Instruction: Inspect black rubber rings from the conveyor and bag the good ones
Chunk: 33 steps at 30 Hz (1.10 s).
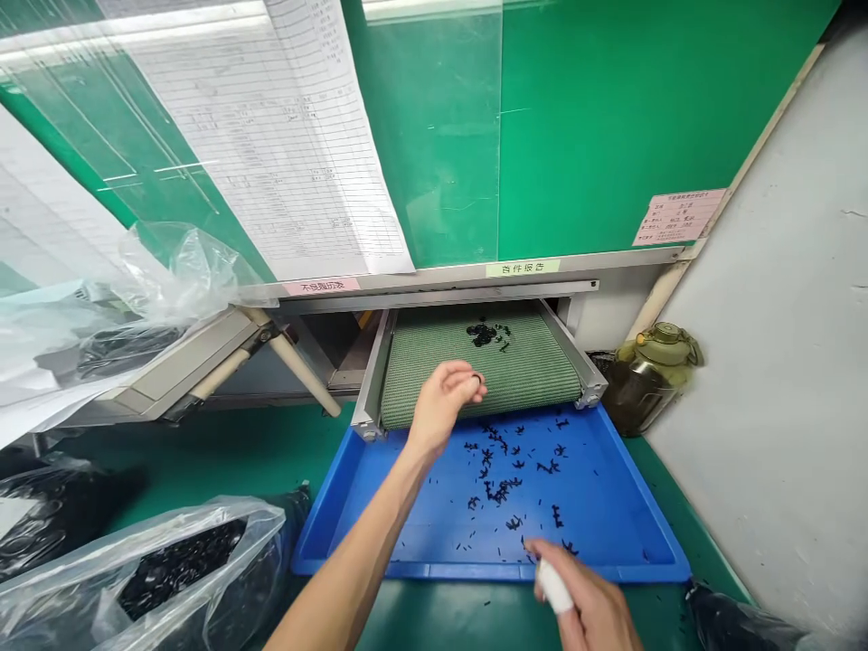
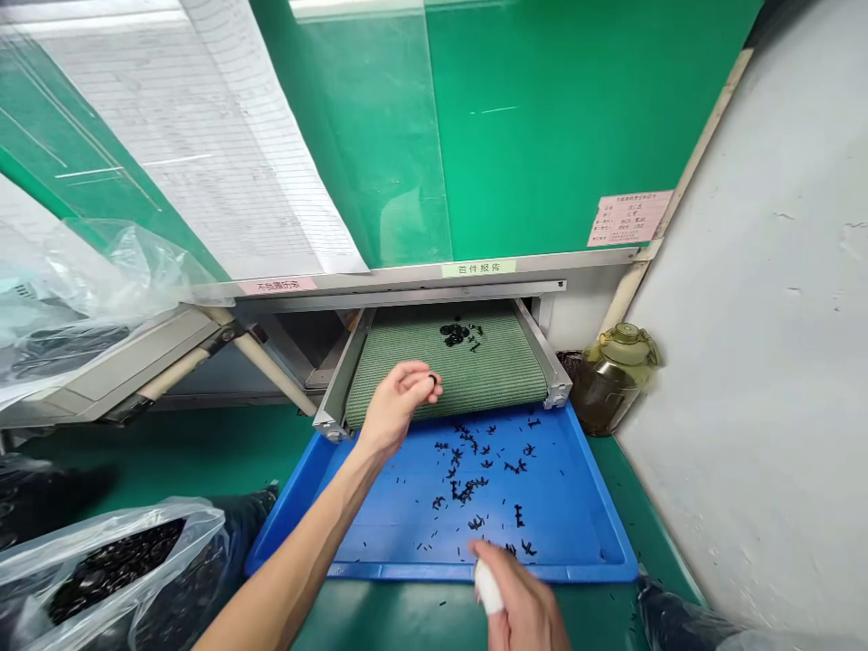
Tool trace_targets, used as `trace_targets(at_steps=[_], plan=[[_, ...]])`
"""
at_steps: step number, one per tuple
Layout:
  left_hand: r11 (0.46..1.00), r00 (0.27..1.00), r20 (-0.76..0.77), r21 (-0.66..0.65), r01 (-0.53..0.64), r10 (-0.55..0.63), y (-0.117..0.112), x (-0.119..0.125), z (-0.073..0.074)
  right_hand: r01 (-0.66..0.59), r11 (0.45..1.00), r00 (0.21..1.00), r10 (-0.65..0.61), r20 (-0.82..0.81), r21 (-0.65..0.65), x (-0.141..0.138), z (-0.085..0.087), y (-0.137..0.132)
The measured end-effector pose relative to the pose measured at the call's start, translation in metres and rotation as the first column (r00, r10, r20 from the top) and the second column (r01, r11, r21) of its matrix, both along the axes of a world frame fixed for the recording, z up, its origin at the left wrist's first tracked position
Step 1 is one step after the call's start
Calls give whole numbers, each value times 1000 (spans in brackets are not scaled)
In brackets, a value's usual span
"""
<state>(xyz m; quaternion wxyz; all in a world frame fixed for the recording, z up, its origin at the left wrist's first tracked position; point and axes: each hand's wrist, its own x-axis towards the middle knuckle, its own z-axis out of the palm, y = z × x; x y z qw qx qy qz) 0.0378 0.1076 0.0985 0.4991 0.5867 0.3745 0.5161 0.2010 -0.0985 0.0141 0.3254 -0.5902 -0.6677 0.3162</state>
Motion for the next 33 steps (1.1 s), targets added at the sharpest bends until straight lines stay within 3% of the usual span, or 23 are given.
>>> trace_targets(at_steps=[2,4,7,9,22,28,31,33], plan=[[988,971,229,-116,104,-75,-41,-2,-1,42,971,988,-76,135,234,5,29,15],[964,937,333,-198,175,-102,-73,-4,-2,35,905,959,-150,242,425,4,59,26],[942,905,403,-232,243,-134,-101,-7,-3,-51,836,913,-183,364,547,-7,92,34],[938,895,419,-222,265,-154,-110,-10,-2,-111,810,886,-182,427,576,-16,103,34],[914,898,396,-264,309,-189,-127,-27,8,-242,793,860,-90,502,558,-31,115,28],[899,911,368,-312,308,-184,-130,-32,8,-336,776,772,-97,628,534,-29,118,32],[910,927,337,-310,275,-165,-130,-31,7,-300,774,763,-156,627,558,-36,113,33],[927,940,324,-310,211,-106,-129,-26,2,-206,801,782,-211,587,562,-45,105,34]])
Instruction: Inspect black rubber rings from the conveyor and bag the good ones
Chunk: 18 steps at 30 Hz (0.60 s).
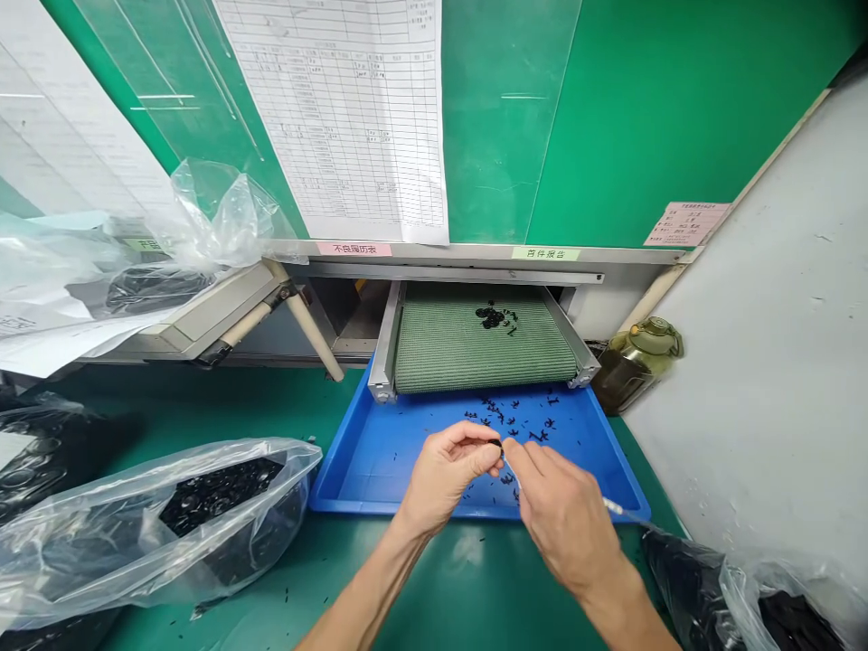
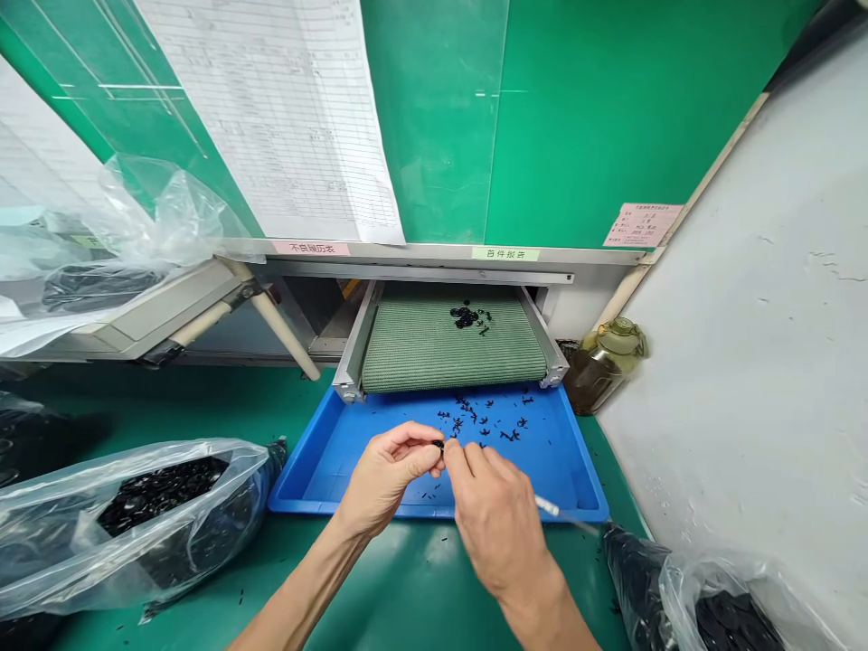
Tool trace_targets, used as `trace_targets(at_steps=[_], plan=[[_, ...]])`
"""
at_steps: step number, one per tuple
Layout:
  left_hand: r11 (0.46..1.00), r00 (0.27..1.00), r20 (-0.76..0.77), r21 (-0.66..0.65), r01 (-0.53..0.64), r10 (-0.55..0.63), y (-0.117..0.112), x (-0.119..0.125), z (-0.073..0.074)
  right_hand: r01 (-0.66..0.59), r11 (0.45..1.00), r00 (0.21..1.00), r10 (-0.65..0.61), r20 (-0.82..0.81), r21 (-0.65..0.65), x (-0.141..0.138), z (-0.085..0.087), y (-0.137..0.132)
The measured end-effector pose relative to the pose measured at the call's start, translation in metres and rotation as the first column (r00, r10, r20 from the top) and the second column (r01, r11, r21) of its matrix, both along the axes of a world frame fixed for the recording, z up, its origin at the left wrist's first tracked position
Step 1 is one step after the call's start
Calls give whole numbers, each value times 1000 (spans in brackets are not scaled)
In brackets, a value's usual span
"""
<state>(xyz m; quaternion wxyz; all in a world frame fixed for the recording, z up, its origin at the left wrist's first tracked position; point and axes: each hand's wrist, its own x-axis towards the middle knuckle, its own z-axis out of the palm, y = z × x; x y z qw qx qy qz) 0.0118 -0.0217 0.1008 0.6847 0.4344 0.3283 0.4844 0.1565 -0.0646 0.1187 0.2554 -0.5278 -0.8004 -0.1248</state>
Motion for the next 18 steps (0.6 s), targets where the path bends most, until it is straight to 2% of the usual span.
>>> trace_targets(at_steps=[3,6,9,11,13,16,18], plan=[[992,993,22,-38,-118,119,3,11,-15,91,984,976,-118,-183,-150,-13,-16,5],[976,978,62,-100,-194,201,9,20,-31,67,934,889,-216,-405,-351,-15,-32,19],[942,941,131,-170,-290,313,17,20,-41,31,916,827,-248,-504,-401,-4,-37,48],[922,916,193,-241,-303,352,20,15,-44,37,935,858,-211,-469,-353,8,-34,78],[913,908,246,-321,-253,339,19,8,-46,81,948,917,-191,-350,-307,19,-26,114],[893,905,298,-419,-161,303,10,0,-53,174,936,964,-225,-141,-306,26,-14,170],[875,900,321,-470,-119,294,3,-4,-59,208,927,968,-240,-67,-312,24,-10,202]])
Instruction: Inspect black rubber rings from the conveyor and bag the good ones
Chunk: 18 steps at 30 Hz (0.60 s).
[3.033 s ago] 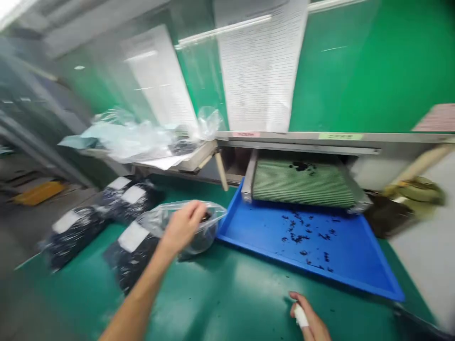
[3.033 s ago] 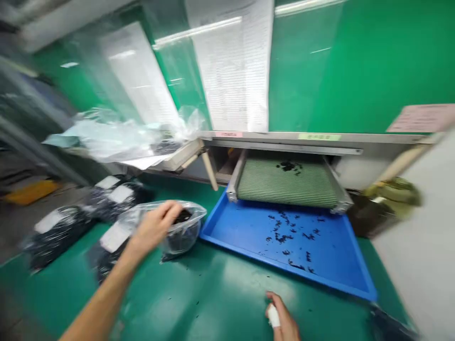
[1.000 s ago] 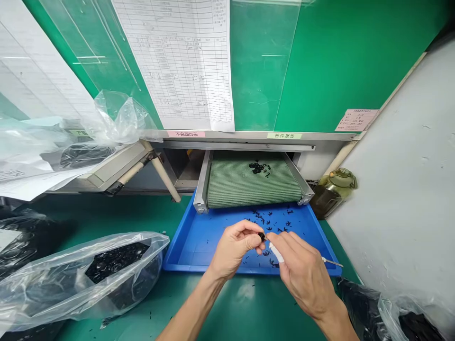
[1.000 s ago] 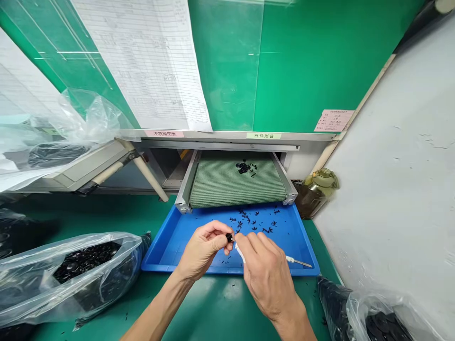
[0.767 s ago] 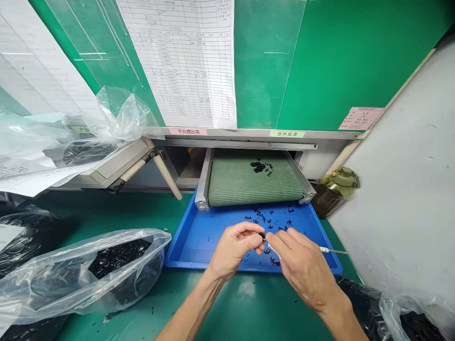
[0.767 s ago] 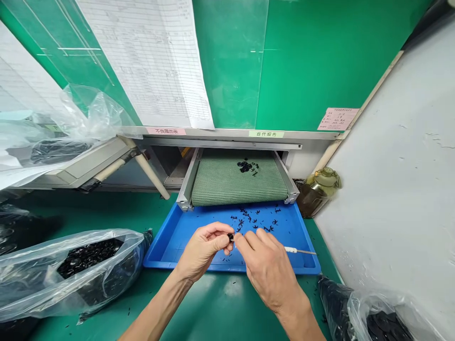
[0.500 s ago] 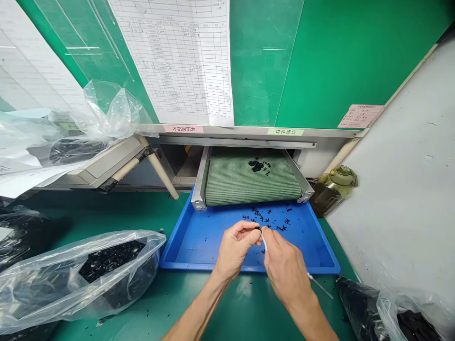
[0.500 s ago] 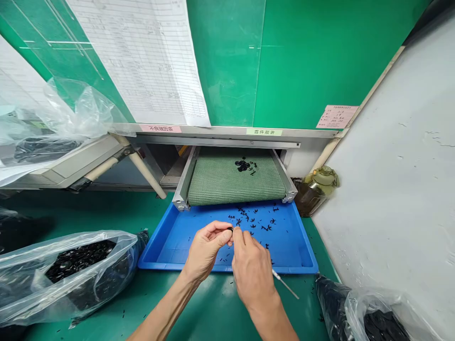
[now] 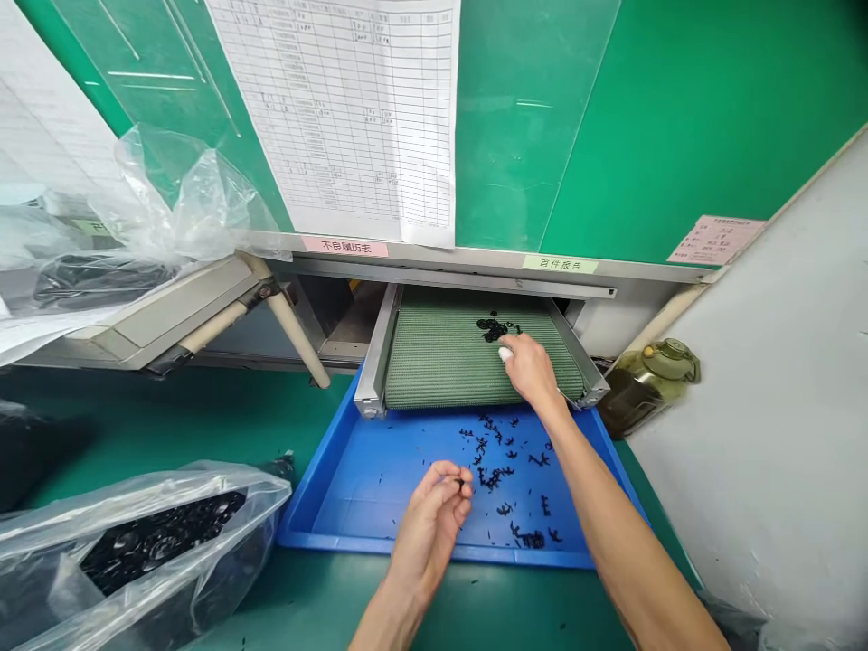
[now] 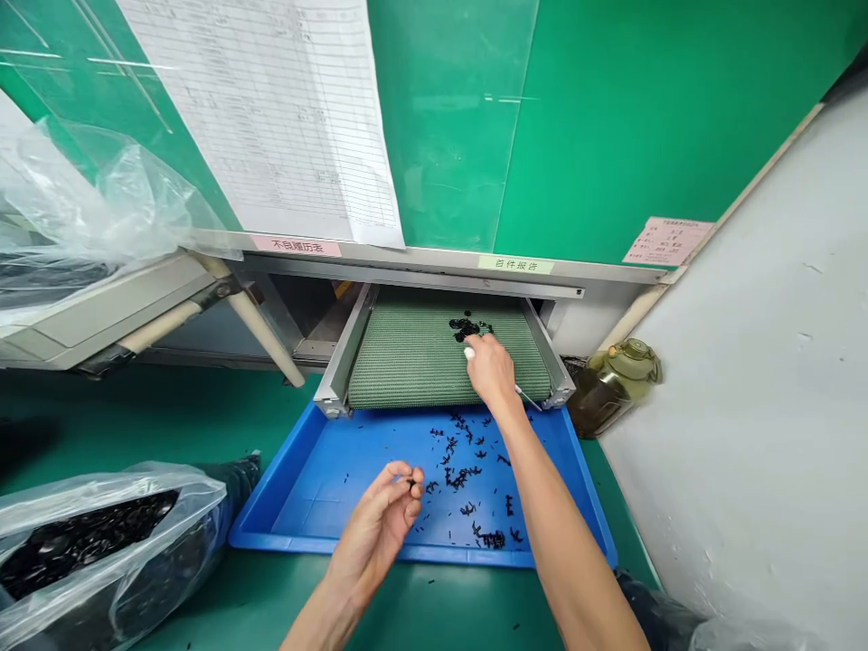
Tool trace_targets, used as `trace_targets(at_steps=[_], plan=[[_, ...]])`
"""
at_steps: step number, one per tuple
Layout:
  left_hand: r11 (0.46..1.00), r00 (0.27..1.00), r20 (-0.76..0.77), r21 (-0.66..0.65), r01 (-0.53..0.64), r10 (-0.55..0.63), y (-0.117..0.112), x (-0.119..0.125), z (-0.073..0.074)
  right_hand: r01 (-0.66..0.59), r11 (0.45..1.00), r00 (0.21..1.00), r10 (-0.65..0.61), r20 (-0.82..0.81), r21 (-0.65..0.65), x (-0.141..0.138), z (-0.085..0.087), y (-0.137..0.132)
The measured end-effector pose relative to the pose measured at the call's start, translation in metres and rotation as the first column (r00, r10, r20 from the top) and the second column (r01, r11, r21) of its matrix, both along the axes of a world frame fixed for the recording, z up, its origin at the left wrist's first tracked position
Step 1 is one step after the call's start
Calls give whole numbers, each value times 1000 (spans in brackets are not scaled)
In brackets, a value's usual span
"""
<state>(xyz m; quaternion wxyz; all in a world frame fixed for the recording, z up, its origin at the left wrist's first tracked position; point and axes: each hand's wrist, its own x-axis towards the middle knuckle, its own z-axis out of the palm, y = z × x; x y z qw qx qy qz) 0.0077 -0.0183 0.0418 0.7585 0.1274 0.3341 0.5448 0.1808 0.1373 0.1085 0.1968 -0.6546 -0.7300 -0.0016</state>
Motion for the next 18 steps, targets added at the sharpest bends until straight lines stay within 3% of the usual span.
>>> trace_targets(at_steps=[4,9,13,18], plan=[[996,999,39,-82,22,-19,-8,-6,-11,-29,999,997,32,71,-46,-8,0,40],[993,999,49,-115,19,-14,-10,-14,-17,-99,991,982,112,153,-91,-7,1,53],[997,1000,26,-77,12,-10,-6,-18,-12,-140,989,971,146,190,-45,-2,10,41],[987,985,-162,156,-39,65,23,-15,8,-247,967,962,238,136,56,-10,13,-9]])
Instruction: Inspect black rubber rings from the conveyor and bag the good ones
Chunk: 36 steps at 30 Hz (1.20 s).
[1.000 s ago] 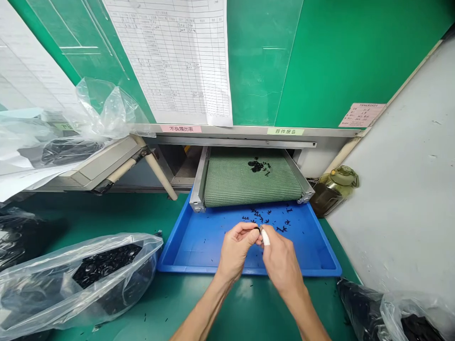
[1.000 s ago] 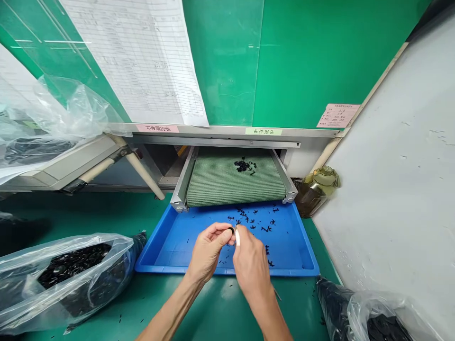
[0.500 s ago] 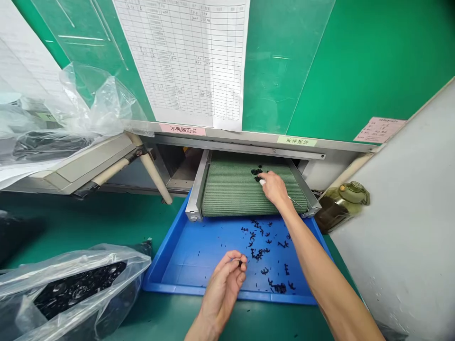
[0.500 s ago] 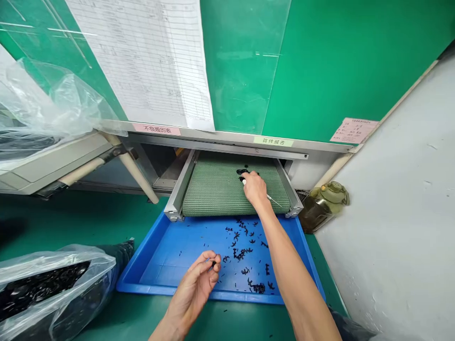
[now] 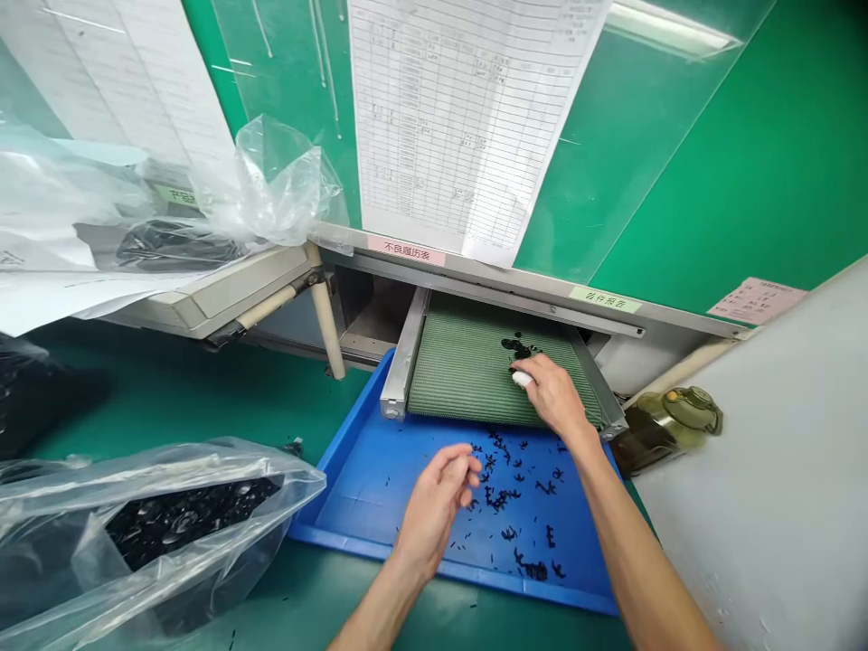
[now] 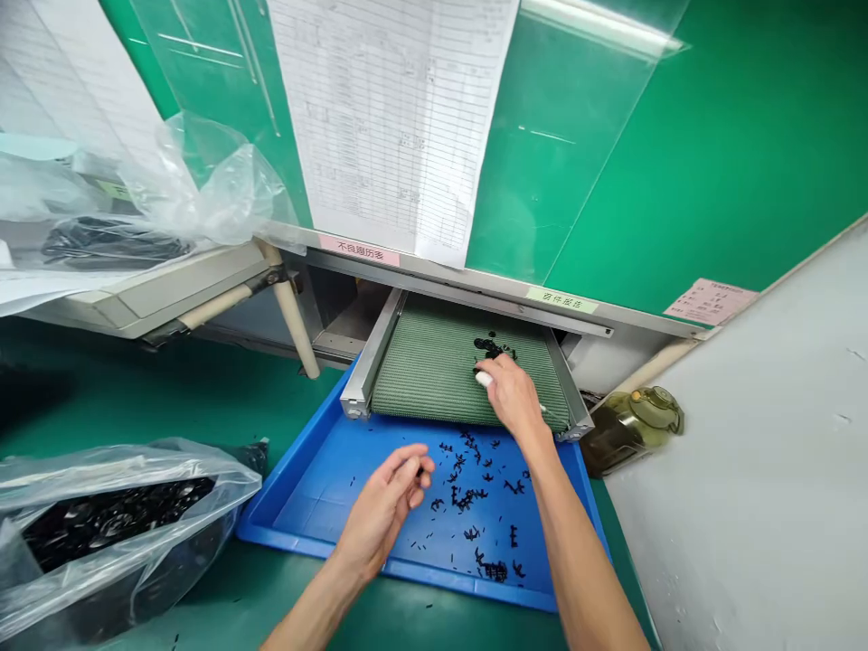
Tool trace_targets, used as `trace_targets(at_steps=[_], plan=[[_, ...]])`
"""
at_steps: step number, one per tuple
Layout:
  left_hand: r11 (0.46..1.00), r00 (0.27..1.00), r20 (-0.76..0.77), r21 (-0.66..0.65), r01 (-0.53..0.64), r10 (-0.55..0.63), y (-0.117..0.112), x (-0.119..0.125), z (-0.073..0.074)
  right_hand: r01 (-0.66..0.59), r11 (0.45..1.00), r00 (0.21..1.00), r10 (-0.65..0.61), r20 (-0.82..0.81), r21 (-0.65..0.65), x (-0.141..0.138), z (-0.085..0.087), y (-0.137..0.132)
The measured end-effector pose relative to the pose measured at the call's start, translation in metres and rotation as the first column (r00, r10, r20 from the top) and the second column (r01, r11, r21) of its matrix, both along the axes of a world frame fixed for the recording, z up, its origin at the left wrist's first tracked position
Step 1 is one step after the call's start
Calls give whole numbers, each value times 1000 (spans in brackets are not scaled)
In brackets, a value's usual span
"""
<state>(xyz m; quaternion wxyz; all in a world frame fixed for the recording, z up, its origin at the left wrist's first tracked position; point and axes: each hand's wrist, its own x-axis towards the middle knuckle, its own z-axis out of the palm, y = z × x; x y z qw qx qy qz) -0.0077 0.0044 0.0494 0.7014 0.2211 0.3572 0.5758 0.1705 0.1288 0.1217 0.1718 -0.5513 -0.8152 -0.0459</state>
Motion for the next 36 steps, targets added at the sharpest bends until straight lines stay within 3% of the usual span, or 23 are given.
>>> trace_targets(at_steps=[5,9,16,22,29,36], plan=[[984,993,-113,178,-9,29,29,13,14,-163,986,969,168,-182,43,-21,-8,-71],[981,997,-79,191,13,2,25,20,13,-188,982,950,182,-255,1,-28,-15,-105],[975,986,-91,161,154,-140,4,13,12,-133,982,941,82,-328,-136,-9,-18,-133],[965,974,-33,137,225,-222,-13,11,16,-115,988,954,82,-288,-100,-3,-23,-160],[977,979,55,91,192,-197,-27,11,23,-103,993,983,93,-160,-58,-17,-18,-182],[982,987,11,103,158,-160,-36,17,27,-39,999,993,41,-112,18,-20,-18,-188]])
